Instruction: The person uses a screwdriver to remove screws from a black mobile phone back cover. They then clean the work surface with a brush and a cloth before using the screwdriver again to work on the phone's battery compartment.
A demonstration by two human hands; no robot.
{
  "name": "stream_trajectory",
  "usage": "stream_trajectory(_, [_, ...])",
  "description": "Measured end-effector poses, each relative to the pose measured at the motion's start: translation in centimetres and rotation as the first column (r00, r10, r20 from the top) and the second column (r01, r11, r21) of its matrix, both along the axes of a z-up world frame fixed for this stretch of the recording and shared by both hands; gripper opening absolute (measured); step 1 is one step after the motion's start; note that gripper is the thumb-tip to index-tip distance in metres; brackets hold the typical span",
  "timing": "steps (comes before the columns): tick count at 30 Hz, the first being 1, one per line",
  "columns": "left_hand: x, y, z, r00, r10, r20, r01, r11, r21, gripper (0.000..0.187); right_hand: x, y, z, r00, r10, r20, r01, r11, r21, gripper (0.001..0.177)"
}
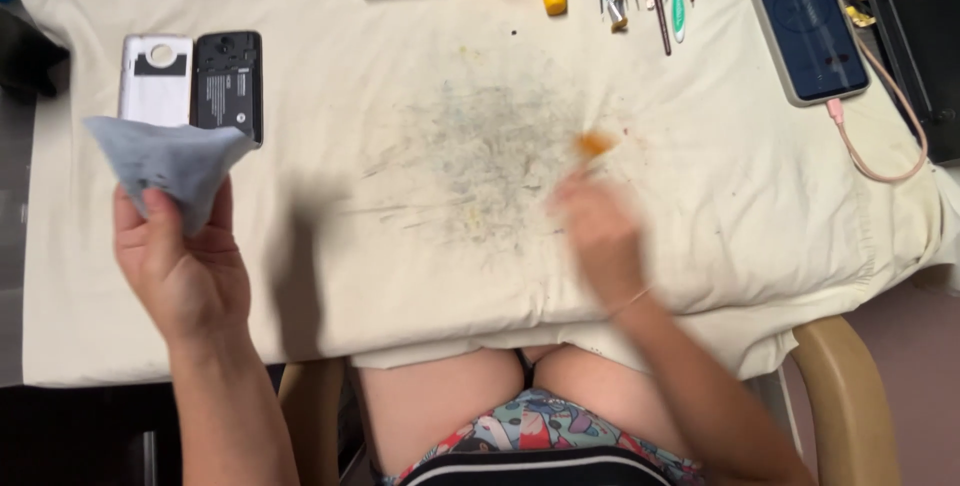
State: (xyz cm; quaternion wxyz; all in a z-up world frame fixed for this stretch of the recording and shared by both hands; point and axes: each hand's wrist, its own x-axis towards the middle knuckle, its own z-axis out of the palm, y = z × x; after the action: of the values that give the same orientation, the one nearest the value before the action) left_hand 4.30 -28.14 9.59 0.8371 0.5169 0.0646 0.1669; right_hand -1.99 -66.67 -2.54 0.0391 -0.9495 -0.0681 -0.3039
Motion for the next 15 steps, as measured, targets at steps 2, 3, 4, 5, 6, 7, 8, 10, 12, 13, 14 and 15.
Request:
stream_trajectory(2, [-0.9,0.7,1.0,0.999,0.027,-0.042,-0.033,0.988,-0.150,0.046,-5.6,9.2,3.7,0.774,0.633,-0.017,-0.538,0.672,0.509,0.013])
stream_trajectory(3, [-1.3,0.9,1.5,0.999,0.031,-0.042,-0.037,0.987,-0.154,0.046,-7.3,11.2,4.7,0.771,0.636,-0.020,-0.541,0.672,0.506,0.013])
stream_trajectory(4, [-1.7,1.1,2.0,0.998,0.062,-0.031,-0.067,0.974,-0.214,0.046,-9.1,13.3,5.8,0.509,0.857,-0.078,-0.617,0.426,0.662,0.018])
stream_trajectory(5, [-2.1,1.3,2.6,0.995,0.094,-0.017,-0.095,0.957,-0.274,0.046,-10.8,15.3,6.8,0.183,0.981,-0.066,-0.580,0.162,0.798,0.026])
stream_trajectory(6, [-2.7,0.8,3.5,0.995,0.099,-0.014,-0.099,0.956,-0.277,0.046,-10.2,14.4,6.3,0.178,0.982,-0.068,-0.584,0.161,0.796,0.026])
stream_trajectory(7, [-3.5,0.4,4.4,0.992,0.125,-0.003,-0.122,0.965,-0.230,0.049,-9.7,13.6,5.8,0.256,0.966,-0.035,-0.597,0.186,0.780,0.022])
stream_trajectory(8, [-4.3,0.0,5.4,0.989,0.150,0.009,-0.146,0.972,-0.184,0.052,-9.3,12.7,5.3,0.330,0.944,0.000,-0.607,0.213,0.766,0.019])
stream_trajectory(10, [-4.8,-0.5,5.6,0.988,0.152,0.006,-0.148,0.970,-0.195,0.051,-7.7,6.9,4.1,0.705,0.705,-0.078,-0.360,0.451,0.816,0.026])
stream_trajectory(12, [-5.5,-0.6,5.1,0.986,0.165,-0.002,-0.162,0.966,-0.203,0.050,-5.9,1.8,4.8,0.920,0.340,-0.195,-0.027,0.553,0.833,0.039])
stream_trajectory(13, [-6.0,-0.5,4.5,0.991,0.134,-0.027,-0.136,0.956,-0.258,0.047,-5.2,-0.3,5.9,0.989,0.116,-0.092,-0.007,0.659,0.752,0.034])
stream_trajectory(14, [-6.6,-0.3,3.9,0.994,0.102,-0.049,-0.112,0.943,-0.313,0.045,-4.5,-2.4,7.0,0.994,-0.099,0.046,0.044,0.748,0.663,0.036])
stream_trajectory(15, [-7.7,-0.1,2.3,0.993,0.104,-0.047,-0.113,0.944,-0.311,0.045,-4.2,-3.0,6.0,0.994,-0.098,0.047,0.042,0.746,0.665,0.036])
